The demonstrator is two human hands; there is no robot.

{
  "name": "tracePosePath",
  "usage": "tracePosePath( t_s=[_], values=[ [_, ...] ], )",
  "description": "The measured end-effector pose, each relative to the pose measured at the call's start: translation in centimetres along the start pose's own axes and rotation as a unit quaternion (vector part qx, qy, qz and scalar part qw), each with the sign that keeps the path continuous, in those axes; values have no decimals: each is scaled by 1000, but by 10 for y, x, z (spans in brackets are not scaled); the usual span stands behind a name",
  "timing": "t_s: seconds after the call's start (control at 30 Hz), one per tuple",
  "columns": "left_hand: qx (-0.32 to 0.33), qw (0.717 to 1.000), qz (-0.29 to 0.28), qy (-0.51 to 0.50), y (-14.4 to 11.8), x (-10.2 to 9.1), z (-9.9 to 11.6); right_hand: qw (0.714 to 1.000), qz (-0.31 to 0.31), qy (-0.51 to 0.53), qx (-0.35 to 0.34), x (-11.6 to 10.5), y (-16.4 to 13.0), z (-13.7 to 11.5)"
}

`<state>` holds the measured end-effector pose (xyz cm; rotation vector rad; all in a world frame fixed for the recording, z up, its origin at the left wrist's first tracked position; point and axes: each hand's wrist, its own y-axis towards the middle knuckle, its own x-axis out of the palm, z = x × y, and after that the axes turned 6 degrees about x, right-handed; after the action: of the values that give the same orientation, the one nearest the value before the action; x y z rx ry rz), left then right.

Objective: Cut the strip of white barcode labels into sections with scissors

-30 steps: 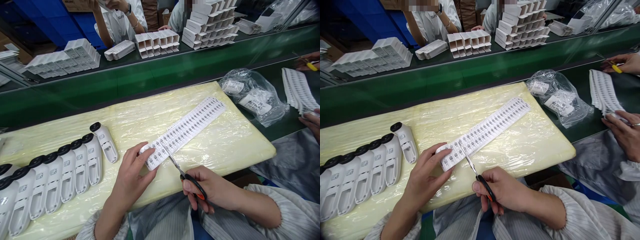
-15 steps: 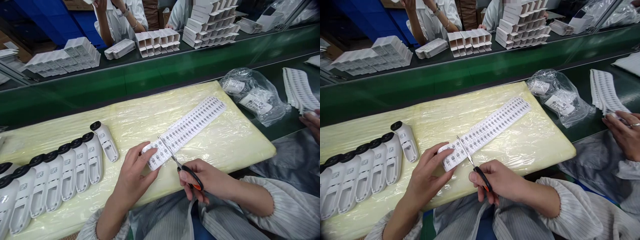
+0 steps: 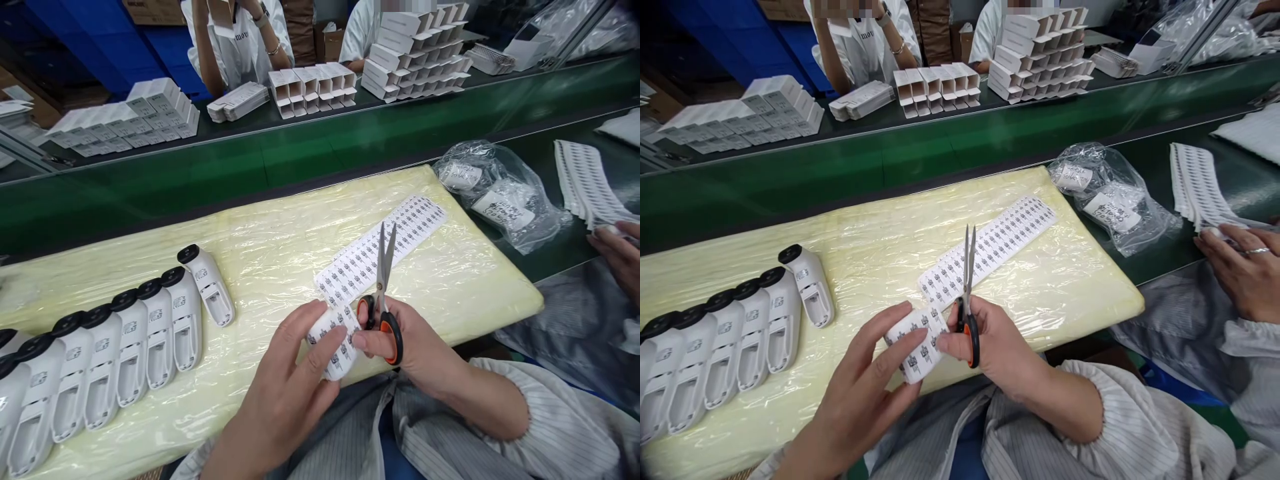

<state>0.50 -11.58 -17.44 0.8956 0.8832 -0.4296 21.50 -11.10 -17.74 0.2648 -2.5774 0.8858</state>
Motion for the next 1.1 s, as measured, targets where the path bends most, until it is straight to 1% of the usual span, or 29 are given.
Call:
tracePosePath(
  t_s=[0.1,0.17,0.3,0.37,0.43,0.5,0.6,0.67,0.73,0.8,0.83,0.97,1.03,1.1],
  values=[
    [-18,999,27,-3,-4,2,-8,999,24,-17,-26,-9,0,-10],
    [-42,998,46,-26,-8,-1,-17,997,43,-39,-53,-21,0,-24],
    [-146,979,87,-111,-15,-14,-34,981,112,-63,-143,-57,-1,-62],
    [-168,971,99,-141,-16,-18,-39,974,141,-59,-169,-76,0,-81],
    [-156,971,100,-150,-16,-20,-43,968,168,-60,-178,-93,2,-97],
    [-145,975,95,-136,-14,-19,-46,958,207,-68,-186,-110,8,-109],
    [-127,989,55,-49,-11,-17,-53,941,267,-84,-193,-132,19,-123],
    [-92,995,27,24,-8,-15,-57,932,293,-96,-191,-146,29,-128],
    [-53,996,13,72,-4,-10,-60,922,320,-113,-188,-157,39,-132],
    [-36,995,13,88,-1,-5,-60,911,344,-133,-186,-165,48,-134],
    [-38,995,14,89,0,-3,-60,905,355,-144,-184,-167,53,-135],
    [-83,993,36,75,2,-3,-60,882,392,-198,-169,-172,65,-136],
    [-104,991,48,66,1,-6,-61,866,412,-232,-161,-173,68,-136],
    [-107,992,49,55,-1,-8,-62,846,431,-270,-161,-174,71,-137]
  ],
)
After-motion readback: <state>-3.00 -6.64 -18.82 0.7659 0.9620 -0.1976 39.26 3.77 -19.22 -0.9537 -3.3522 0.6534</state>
